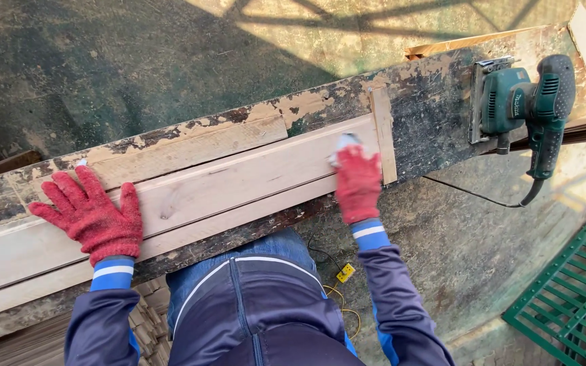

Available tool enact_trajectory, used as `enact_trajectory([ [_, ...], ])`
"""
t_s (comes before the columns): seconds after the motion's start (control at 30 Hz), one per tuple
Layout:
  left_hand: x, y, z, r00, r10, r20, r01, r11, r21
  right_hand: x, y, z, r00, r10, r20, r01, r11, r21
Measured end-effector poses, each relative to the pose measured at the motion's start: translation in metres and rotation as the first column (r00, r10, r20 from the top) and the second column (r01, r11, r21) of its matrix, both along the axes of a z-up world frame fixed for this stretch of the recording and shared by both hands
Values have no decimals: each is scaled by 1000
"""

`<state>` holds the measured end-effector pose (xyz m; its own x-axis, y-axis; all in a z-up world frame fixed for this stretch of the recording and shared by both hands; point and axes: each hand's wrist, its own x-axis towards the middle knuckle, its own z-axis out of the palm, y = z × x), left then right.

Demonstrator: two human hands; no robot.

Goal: Sanding a wood plank using a power sander and hand sandpaper.

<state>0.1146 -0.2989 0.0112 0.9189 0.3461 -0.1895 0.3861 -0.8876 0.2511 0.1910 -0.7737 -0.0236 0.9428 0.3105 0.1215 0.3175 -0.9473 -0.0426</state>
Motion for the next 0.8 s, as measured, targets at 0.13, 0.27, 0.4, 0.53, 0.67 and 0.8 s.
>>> enact_trajectory([
  [0.13,-4,5,-8,1000,-2,-30,3,999,37,-6,-5,-30,955,-288,72,284,957,59],
  [0.27,-6,2,-8,1000,8,-20,-8,1000,7,-42,130,33,992,123,27,-125,985,120],
  [0.4,-7,8,-14,1000,-7,-12,8,998,60,-43,94,15,940,329,-87,-319,942,109],
  [0.53,-8,6,-12,998,8,-55,-6,999,47,-2,-21,19,1000,-9,5,10,972,-237],
  [0.67,-6,2,-4,1000,30,6,-30,999,11,-9,22,24,990,-141,6,129,884,-450],
  [0.8,-8,2,-9,997,21,68,-20,1000,-14,-41,102,46,986,164,-36,-163,986,28],
])
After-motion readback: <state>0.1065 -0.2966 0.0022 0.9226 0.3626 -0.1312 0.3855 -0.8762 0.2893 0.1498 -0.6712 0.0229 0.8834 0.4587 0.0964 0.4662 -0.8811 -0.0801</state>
